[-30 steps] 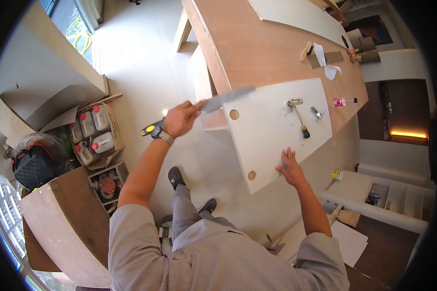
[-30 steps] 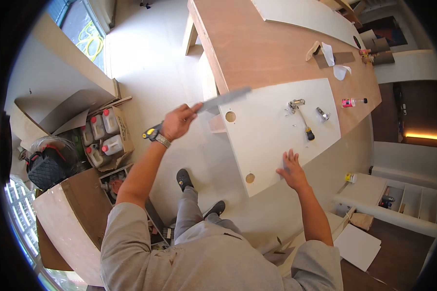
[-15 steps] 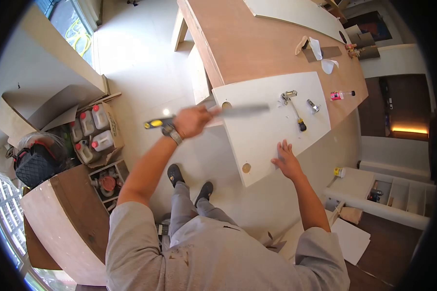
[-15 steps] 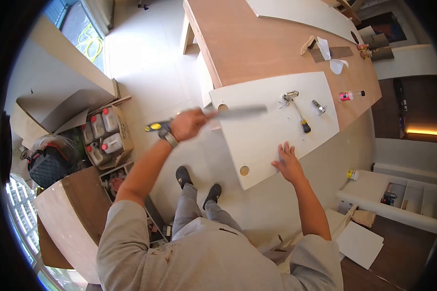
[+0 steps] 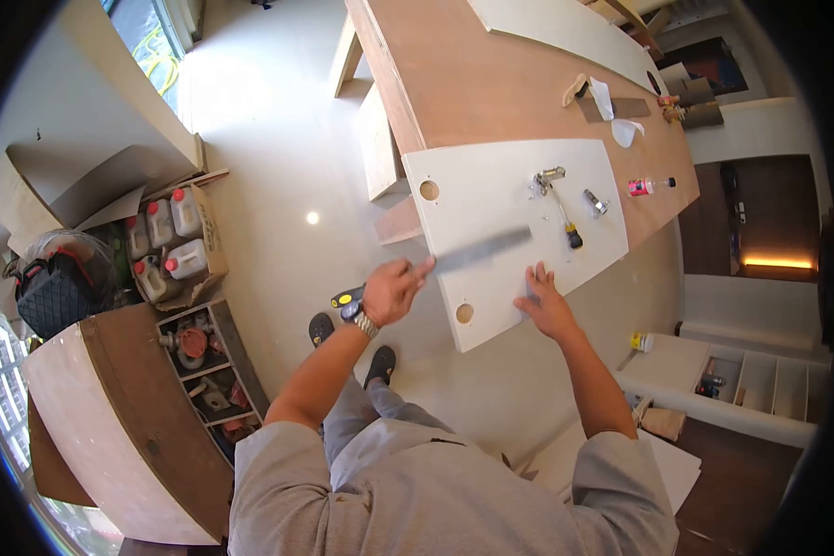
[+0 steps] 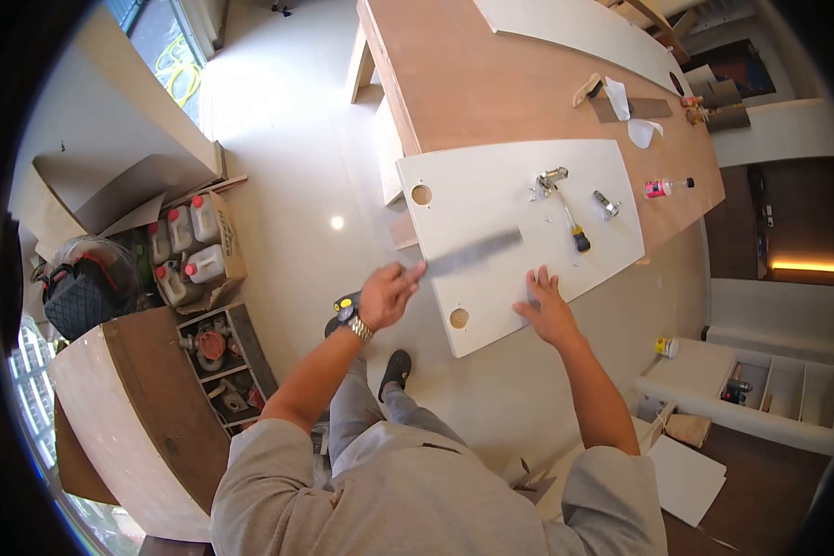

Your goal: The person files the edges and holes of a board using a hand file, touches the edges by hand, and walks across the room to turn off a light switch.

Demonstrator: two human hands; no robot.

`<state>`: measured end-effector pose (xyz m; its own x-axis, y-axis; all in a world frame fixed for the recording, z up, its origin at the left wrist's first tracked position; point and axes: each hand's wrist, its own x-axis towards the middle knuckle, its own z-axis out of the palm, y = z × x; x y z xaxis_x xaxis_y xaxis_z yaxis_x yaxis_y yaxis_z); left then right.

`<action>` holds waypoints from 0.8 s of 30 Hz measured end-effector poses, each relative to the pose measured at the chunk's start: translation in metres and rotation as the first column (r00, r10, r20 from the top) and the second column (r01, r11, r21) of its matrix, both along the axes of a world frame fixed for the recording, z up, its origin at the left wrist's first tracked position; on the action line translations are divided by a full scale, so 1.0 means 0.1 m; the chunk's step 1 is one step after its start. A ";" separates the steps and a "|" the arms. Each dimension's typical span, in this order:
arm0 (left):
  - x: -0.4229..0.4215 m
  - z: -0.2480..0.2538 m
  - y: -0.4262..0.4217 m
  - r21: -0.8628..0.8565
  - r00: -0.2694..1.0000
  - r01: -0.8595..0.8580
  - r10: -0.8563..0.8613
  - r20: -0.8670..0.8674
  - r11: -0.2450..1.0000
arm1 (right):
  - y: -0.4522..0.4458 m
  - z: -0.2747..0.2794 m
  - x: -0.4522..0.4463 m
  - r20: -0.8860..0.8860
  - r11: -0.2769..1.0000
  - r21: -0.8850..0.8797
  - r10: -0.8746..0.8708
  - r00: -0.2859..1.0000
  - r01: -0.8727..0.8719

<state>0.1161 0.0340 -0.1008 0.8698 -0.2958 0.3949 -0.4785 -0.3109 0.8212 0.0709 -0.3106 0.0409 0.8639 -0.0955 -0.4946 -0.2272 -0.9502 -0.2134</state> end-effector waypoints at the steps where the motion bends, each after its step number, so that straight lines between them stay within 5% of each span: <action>1: 0.00 -0.06 0.03 -0.003 1.000 0.015 -0.015 -0.012 1.000 | 0.01 0.01 0.02 -0.003 1.000 -0.010 0.004 1.000 -0.004; 4: 0.19 -0.35 0.31 -0.061 0.997 -0.019 0.015 -0.072 0.998 | 0.05 0.03 0.02 -0.009 1.000 -0.027 -0.001 1.000 0.001; 7: 0.67 -0.31 0.37 -0.063 0.923 -0.317 0.293 -0.250 0.946 | 0.08 0.04 0.03 -0.001 1.000 -0.013 -0.016 1.000 0.016; 10: 0.91 -0.15 0.02 -0.188 0.940 -0.290 0.243 -0.239 0.938 | 0.07 0.05 0.01 -0.001 1.000 0.008 -0.028 1.000 0.028; 14: 0.83 -0.17 0.07 -0.153 0.993 -0.097 0.084 -0.086 0.983 | 0.12 0.10 0.02 -0.016 1.000 0.002 -0.031 0.999 0.031; 18: 1.01 -0.52 0.36 -0.165 0.940 -0.265 0.217 -0.263 0.950 | 0.07 0.03 0.01 -0.003 0.999 0.006 -0.033 0.999 0.033; 24: 1.06 -0.26 -0.07 -0.271 0.992 -0.126 0.124 -0.025 0.954 | 0.10 0.06 0.04 -0.011 1.000 -0.008 -0.018 1.000 0.018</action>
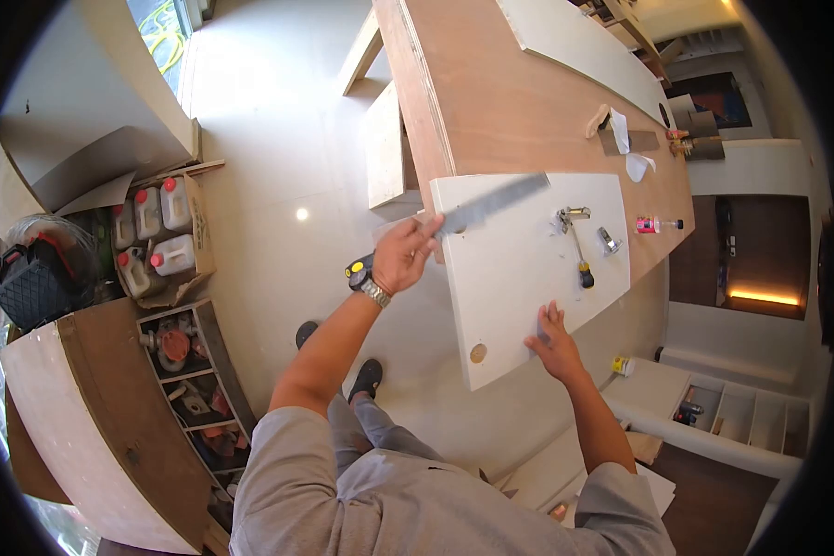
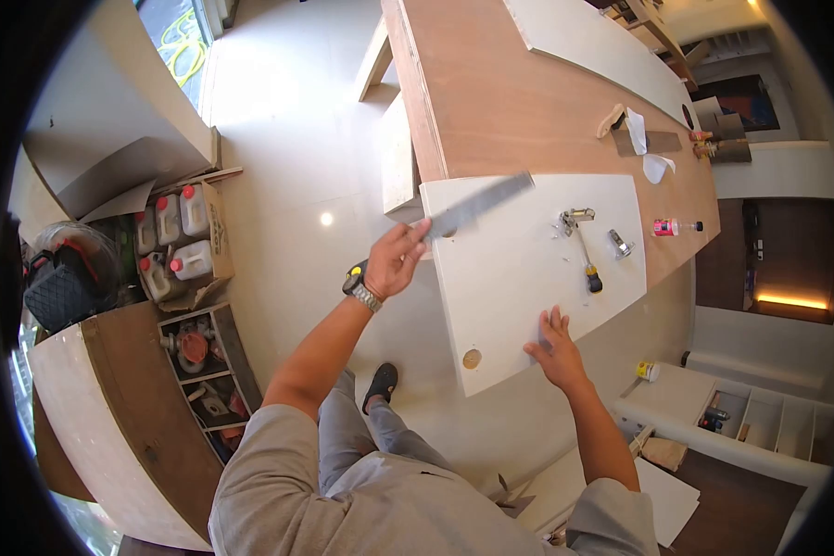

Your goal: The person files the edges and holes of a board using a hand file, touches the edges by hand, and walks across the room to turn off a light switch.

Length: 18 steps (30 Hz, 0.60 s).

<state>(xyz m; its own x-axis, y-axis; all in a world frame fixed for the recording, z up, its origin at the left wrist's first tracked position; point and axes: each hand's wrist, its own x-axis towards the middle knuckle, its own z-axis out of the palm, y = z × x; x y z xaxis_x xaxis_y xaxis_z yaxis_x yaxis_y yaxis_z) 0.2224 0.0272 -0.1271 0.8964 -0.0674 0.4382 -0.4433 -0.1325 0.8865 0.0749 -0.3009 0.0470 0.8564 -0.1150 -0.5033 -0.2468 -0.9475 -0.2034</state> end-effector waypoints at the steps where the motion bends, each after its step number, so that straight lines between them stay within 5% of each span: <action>1: -0.04 0.02 -0.01 0.016 0.996 0.026 -0.027 0.083 1.000 | -0.01 -0.02 0.00 0.003 1.000 0.005 0.006 1.000 -0.006; 2: -0.06 0.00 0.09 0.024 0.991 0.022 -0.025 0.130 0.999 | -0.04 -0.04 -0.03 0.008 1.000 0.009 0.009 1.000 -0.009; 5: -0.04 -0.37 0.34 -0.018 0.996 -0.004 0.002 -0.085 1.000 | -0.09 -0.05 -0.05 0.034 1.000 0.006 0.025 0.999 -0.026; 8: 0.04 -0.12 0.25 -0.041 0.970 -0.079 0.068 -0.232 0.996 | -0.04 -0.05 -0.05 0.034 0.999 0.004 0.032 0.999 -0.032; 10: 0.01 0.01 -0.02 -0.095 0.986 -0.074 0.059 -0.155 0.993 | -0.04 -0.02 -0.02 0.040 0.999 -0.005 0.038 0.998 -0.038; 13: -0.47 0.13 -0.08 0.137 0.995 0.090 -0.094 0.028 0.986 | -0.06 -0.03 -0.03 0.046 0.998 -0.006 0.055 0.997 -0.055; 16: -0.85 -0.16 0.24 0.173 0.988 0.105 -0.122 0.093 0.979 | -0.08 -0.07 -0.04 0.068 0.998 0.008 0.057 0.996 -0.057; 18: -0.82 -0.38 0.44 0.130 0.995 0.061 -0.050 -0.084 0.990 | -0.09 -0.08 -0.06 0.075 0.998 0.022 0.048 0.996 -0.050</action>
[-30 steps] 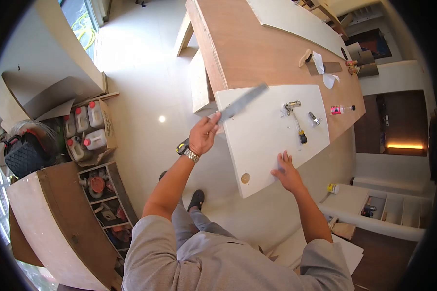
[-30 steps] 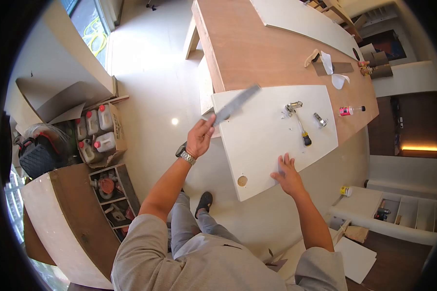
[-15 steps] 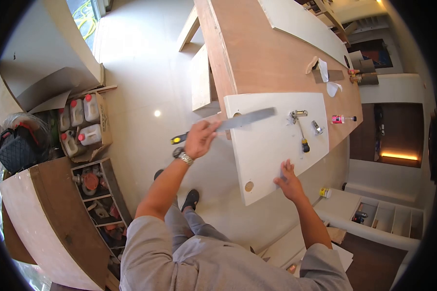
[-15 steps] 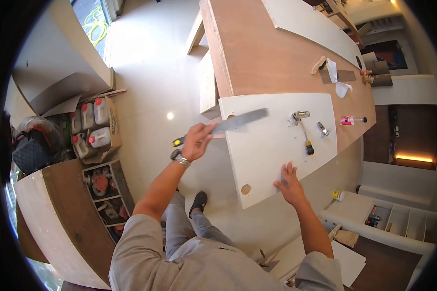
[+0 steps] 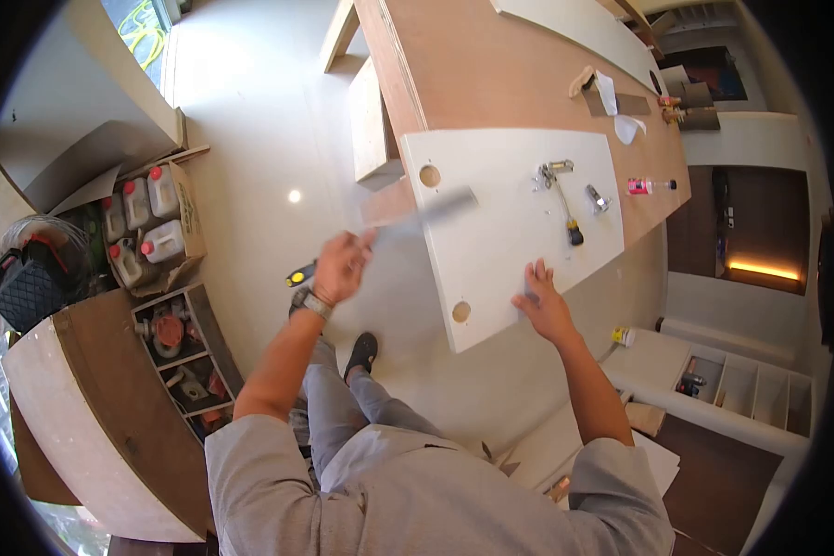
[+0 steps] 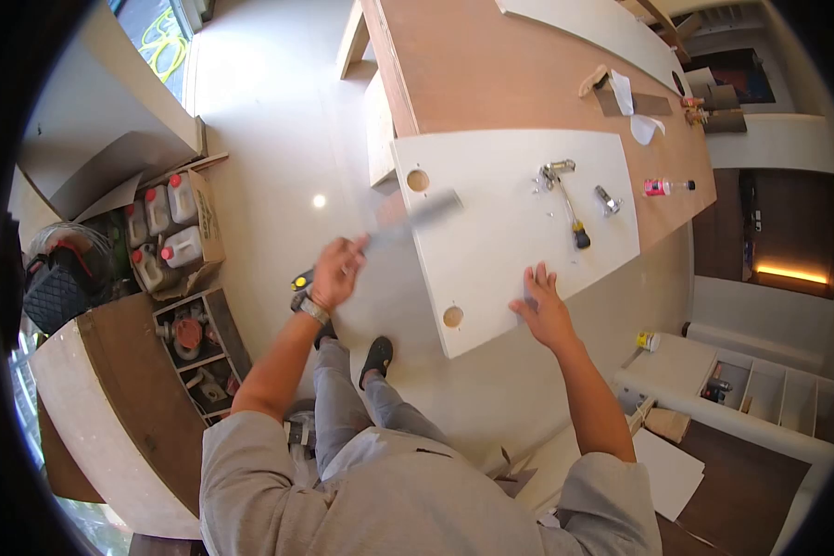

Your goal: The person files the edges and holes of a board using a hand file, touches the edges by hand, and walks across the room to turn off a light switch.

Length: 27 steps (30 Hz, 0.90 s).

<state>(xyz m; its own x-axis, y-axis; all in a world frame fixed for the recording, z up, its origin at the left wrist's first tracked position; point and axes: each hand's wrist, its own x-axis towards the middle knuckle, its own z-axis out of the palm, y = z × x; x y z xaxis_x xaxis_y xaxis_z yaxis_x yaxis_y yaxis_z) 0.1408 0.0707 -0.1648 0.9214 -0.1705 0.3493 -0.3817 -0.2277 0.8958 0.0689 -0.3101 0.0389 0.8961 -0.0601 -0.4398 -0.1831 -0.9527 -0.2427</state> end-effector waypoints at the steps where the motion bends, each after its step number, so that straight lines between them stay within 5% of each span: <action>1: 0.06 0.09 -0.03 -0.014 0.996 -0.067 0.067 -0.054 0.998 | 0.03 0.02 -0.01 -0.015 1.000 -0.003 -0.014 1.000 0.014; 3: 0.16 0.30 -0.13 -0.032 0.967 -0.213 0.206 -0.150 0.977 | 0.09 0.07 0.03 -0.034 0.999 -0.011 -0.032 0.999 0.032; 9: -0.70 0.69 -0.56 0.121 0.974 0.150 -0.167 0.150 0.981 | -0.13 -0.07 0.02 -0.086 0.997 -0.059 0.038 0.996 -0.043; 15: -1.07 0.35 -0.28 0.057 0.966 -0.152 0.161 -0.204 0.987 | -0.09 -0.11 0.00 0.008 0.997 -0.070 0.046 0.999 -0.045; 22: -1.69 0.72 -0.84 0.111 0.992 0.023 -0.037 0.119 0.994 | -0.16 -0.14 0.03 -0.031 0.976 -0.166 0.135 0.990 -0.138; 25: -1.92 0.47 -0.49 0.085 0.991 -0.034 0.044 -0.127 0.996 | -0.05 -0.02 0.02 -0.034 0.984 -0.143 0.098 0.995 -0.102; 27: -1.91 0.57 -0.42 0.195 0.988 -0.104 0.124 -0.091 0.975 | -0.06 -0.04 0.02 -0.027 0.984 -0.144 0.103 0.994 -0.105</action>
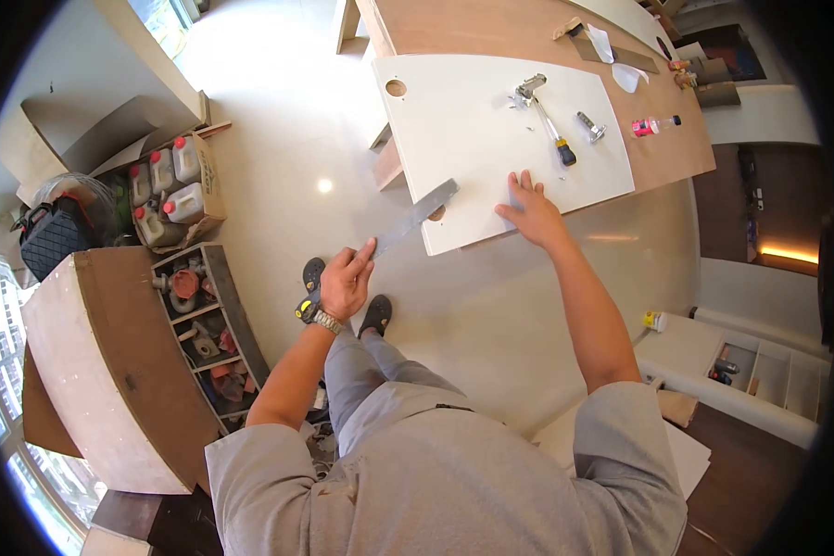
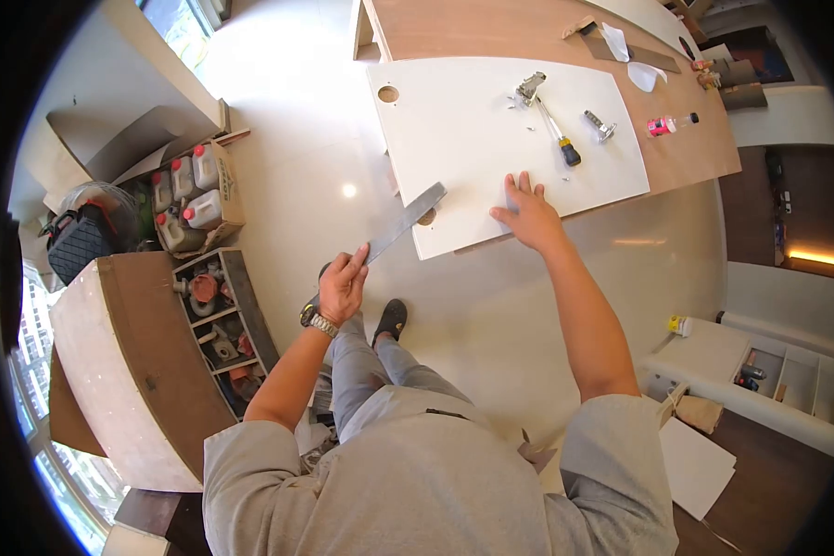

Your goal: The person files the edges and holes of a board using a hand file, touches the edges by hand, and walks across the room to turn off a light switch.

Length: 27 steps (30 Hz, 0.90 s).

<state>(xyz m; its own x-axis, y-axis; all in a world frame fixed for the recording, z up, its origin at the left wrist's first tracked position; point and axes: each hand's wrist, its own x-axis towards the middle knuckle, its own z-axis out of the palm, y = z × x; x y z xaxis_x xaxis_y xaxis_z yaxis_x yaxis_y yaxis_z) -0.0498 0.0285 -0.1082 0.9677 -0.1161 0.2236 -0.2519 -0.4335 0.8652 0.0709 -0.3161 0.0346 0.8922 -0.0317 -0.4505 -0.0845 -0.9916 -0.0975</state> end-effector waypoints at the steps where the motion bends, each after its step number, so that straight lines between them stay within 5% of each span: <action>1: 0.02 0.14 -0.05 0.029 1.000 0.011 -0.011 0.005 1.000 | -0.01 -0.01 0.01 0.002 1.000 -0.002 0.003 1.000 -0.003; 7: -0.01 0.63 -0.14 0.223 0.975 0.173 -0.198 0.096 0.959 | -0.16 -0.02 0.05 0.014 0.996 0.078 0.036 0.999 -0.037; 13: 0.88 0.51 0.43 0.272 0.998 -0.061 0.064 0.000 0.960 | -0.13 -0.12 0.07 0.000 0.990 0.124 -0.062 0.998 0.062; 20: 1.03 0.76 0.11 0.388 0.934 0.260 -0.333 0.133 0.884 | 0.10 -0.02 0.08 0.007 0.990 -0.011 -0.139 0.990 0.139; 26: 1.51 0.61 0.61 0.344 0.998 0.055 -0.052 -0.019 0.938 | 0.30 -0.33 0.21 0.216 0.964 -0.064 -0.241 0.946 0.260; 27: 1.53 0.60 0.52 0.333 0.993 0.103 -0.117 0.020 0.937 | 0.33 -0.38 0.21 0.252 0.958 -0.070 -0.252 0.934 0.277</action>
